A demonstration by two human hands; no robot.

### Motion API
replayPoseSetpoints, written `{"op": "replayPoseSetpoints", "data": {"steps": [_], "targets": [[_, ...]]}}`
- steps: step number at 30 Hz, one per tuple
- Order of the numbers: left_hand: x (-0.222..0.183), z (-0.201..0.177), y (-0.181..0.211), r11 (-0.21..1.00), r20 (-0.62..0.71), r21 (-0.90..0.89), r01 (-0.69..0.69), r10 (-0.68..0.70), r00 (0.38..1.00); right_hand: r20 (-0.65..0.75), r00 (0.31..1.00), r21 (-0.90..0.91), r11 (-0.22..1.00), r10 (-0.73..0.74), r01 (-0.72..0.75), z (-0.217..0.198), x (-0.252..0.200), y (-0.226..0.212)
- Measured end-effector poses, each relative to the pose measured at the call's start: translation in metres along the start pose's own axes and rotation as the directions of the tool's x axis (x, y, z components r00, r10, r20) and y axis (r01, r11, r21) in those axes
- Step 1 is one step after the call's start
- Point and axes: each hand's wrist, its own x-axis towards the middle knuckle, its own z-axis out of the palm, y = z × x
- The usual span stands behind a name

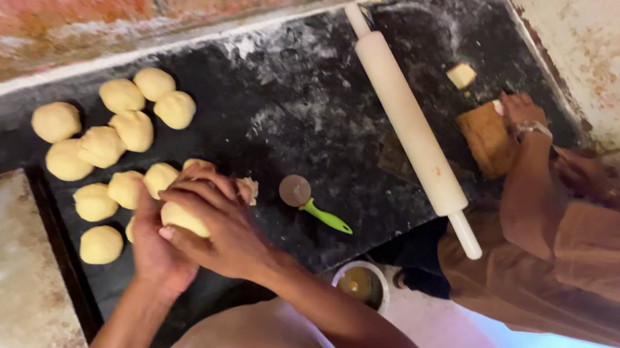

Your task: The person prepares pieces of dough by hand, cutting strips with a rotary blade, rolling dough into balls, and folding and shaping dough pieces on a work surface.

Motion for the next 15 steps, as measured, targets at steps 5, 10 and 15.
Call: {"op": "replayPoseSetpoints", "data": {"steps": [5,10,15], "targets": [[-0.001,-0.009,0.014,0.997,-0.272,-0.074,-0.034,0.013,0.962,-0.035,0.999,0.094,0.996,0.002,0.001,0.015,0.012,0.0],[-0.012,-0.04,0.026,0.951,-0.074,-0.235,-0.199,0.186,0.98,0.086,0.996,0.341,0.94,-0.026,-0.005,0.077,0.015,-0.024],[-0.019,-0.044,0.065,0.917,-0.431,0.297,-0.265,0.377,0.82,0.244,0.967,0.512,0.857,-0.077,-0.061,0.088,0.097,-0.025]]}}
